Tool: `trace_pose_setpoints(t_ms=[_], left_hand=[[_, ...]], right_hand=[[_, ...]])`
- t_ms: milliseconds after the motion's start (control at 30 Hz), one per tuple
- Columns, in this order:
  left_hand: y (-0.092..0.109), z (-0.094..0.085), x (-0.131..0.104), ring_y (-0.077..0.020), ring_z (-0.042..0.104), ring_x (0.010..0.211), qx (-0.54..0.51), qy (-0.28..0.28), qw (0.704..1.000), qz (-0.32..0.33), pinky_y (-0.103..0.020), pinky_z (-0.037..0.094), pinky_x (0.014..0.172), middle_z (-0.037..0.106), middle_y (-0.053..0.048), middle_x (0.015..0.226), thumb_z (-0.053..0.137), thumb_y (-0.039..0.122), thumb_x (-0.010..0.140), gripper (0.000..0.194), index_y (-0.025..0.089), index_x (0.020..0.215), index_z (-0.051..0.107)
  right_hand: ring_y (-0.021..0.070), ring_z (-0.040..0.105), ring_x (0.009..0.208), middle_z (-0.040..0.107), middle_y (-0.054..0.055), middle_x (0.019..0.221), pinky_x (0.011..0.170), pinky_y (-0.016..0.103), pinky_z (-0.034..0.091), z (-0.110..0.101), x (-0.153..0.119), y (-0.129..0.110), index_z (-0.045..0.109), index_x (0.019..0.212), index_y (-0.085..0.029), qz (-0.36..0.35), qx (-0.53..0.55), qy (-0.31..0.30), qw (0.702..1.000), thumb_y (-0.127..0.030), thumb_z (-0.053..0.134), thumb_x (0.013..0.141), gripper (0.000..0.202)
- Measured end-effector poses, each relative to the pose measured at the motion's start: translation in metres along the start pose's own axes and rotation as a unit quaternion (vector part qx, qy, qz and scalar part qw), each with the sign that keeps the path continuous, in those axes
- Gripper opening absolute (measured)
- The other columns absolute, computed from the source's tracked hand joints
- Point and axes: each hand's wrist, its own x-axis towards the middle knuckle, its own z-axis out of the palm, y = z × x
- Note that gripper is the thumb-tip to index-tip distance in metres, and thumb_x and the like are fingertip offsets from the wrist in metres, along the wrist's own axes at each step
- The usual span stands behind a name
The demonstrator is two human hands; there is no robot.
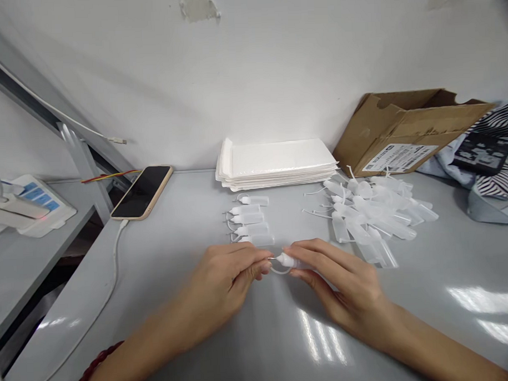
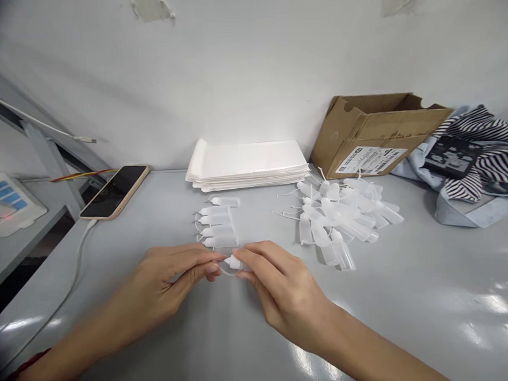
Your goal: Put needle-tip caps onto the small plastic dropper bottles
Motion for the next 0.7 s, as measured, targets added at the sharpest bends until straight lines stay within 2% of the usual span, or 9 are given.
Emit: trace_pose_setpoints(t_ms=[367,500,700], left_hand=[[-0.0032,0.0023,-0.0011,-0.0126,0.062,0.069,0.018,-0.001,1.0,0.024,-0.022,0.048,0.066,0.069,-0.002,0.076,0.043,0.016,0.092,0.024,0.015,0.094,0.067],[-0.0032,0.003,-0.0015,-0.0124,0.061,0.068,0.039,-0.008,0.998,0.051,-0.022,0.046,0.064,0.068,-0.002,0.077,0.041,0.014,0.092,0.025,0.014,0.097,0.066],[-0.0004,0.0034,-0.0016,-0.014,0.058,0.064,0.1,-0.042,0.992,0.062,-0.024,0.044,0.06,0.065,-0.004,0.074,0.039,0.01,0.091,0.027,0.012,0.087,0.065]], right_hand=[[0.0167,0.064,0.085,0.065,0.011,0.096,0.066,0.028,0.056,-0.0023,0.0002,-0.0005,0.057,0.113,-0.014,0.0,0.003,-0.01,1.0,-0.002,0.048,0.085,0.031],[0.0166,0.061,0.08,0.064,0.011,0.095,0.062,0.028,0.054,-0.001,-0.0024,0.0016,0.056,0.114,-0.013,-0.023,-0.042,-0.014,0.999,0.0,0.048,0.083,0.034],[0.0181,0.058,0.075,0.064,0.014,0.093,0.06,0.032,0.052,-0.0003,-0.0047,0.0019,0.055,0.113,-0.009,-0.07,-0.091,-0.032,0.993,0.005,0.044,0.08,0.038]])
